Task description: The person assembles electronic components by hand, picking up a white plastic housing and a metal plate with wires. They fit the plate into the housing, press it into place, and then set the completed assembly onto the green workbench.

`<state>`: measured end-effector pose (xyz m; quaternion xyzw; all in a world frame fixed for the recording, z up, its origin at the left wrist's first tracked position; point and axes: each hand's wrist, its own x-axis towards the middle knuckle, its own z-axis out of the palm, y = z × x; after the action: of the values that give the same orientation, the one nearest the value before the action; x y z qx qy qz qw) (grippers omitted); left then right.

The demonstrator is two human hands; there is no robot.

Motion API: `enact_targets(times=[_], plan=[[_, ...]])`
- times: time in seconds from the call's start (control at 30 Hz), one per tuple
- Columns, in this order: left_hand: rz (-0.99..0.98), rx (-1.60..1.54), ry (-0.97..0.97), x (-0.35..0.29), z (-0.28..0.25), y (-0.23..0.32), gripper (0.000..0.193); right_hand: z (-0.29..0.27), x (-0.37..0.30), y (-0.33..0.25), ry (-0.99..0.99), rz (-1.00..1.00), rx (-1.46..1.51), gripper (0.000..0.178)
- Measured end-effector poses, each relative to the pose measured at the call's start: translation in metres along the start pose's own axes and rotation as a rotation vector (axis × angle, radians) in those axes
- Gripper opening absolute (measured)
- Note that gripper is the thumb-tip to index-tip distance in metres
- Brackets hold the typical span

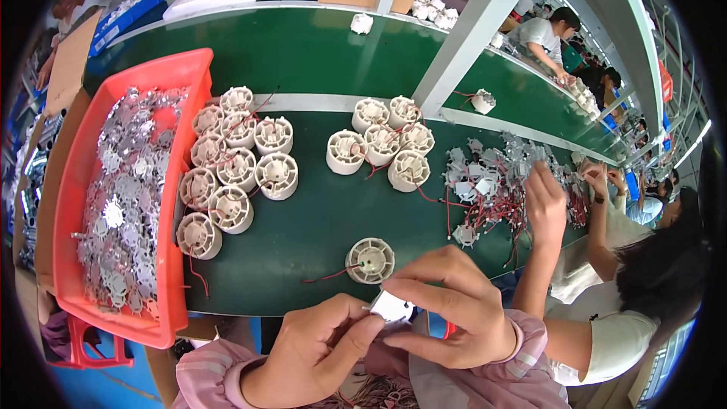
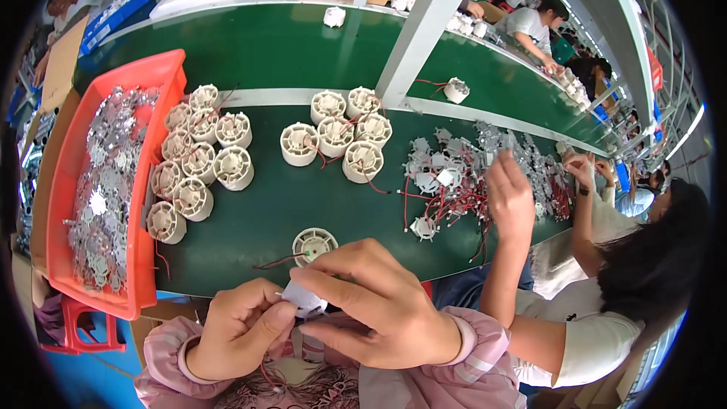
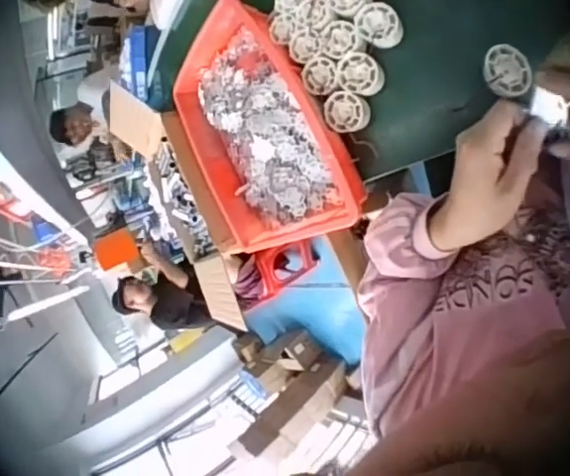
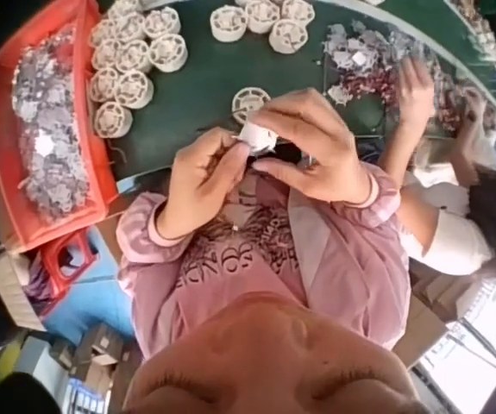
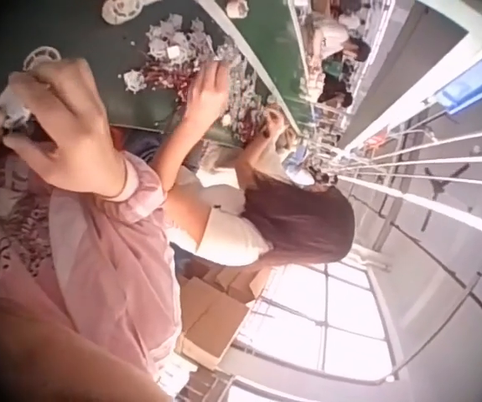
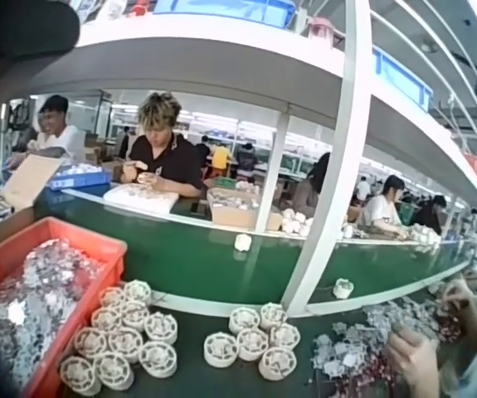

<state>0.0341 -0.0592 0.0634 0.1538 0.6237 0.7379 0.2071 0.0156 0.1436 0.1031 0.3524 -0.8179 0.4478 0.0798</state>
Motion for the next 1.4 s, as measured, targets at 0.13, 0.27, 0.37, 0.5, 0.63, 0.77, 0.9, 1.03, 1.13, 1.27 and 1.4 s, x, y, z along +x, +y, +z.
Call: enact_targets(times=[0.13,0.27,0.37,0.5,0.63,0.77,0.9,1.03,1.13,1.27,1.4], plan=[[0.026,0.047,0.047,0.001,0.004,-0.008,0.015,0.009,-0.005,-0.002,0.084,-0.062,-0.251,0.046],[-0.167,-0.146,-0.071,0.001,-0.001,-0.003,0.014,0.011,-0.01,0.005,-0.003,-0.125,-0.112,0.043],[-0.184,-0.309,-0.125,0.0,-0.009,-0.011,0.015,0.013,-0.006,-0.002,0.025,0.068,-0.087,0.039],[-0.247,-0.434,-0.187,0.0,-0.017,-0.012,0.017,0.01,-0.013,0.008,-0.068,0.034,-0.074,0.036],[-0.315,-0.371,-0.146,0.004,-0.015,-0.005,0.017,0.006,-0.009,0.01,-0.067,-0.158,-0.251,0.036],[-0.251,-0.234,-0.02,0.005,-0.006,-0.012,0.016,0.019,-0.014,0.016,-0.005,-0.292,-0.381,0.037],[-0.063,-0.111,0.085,0.004,0.006,-0.025,0.017,0.028,-0.023,0.023,0.096,-0.419,-0.54,0.039],[0.045,-0.162,0.207,0.0,0.015,-0.035,0.016,0.033,-0.022,0.014,0.141,0.071,-0.214,0.042],[0.095,-0.106,0.26,0.002,0.015,-0.035,0.016,0.037,-0.021,0.012,0.122,0.0,-0.361,0.044],[0.156,0.088,0.29,0.002,0.011,-0.036,0.016,0.036,-0.025,0.012,0.057,-0.051,-0.48,0.048],[0.137,0.053,0.253,-0.001,0.009,-0.041,0.016,0.031,-0.023,0.02,0.067,0.008,-0.273,0.049]])
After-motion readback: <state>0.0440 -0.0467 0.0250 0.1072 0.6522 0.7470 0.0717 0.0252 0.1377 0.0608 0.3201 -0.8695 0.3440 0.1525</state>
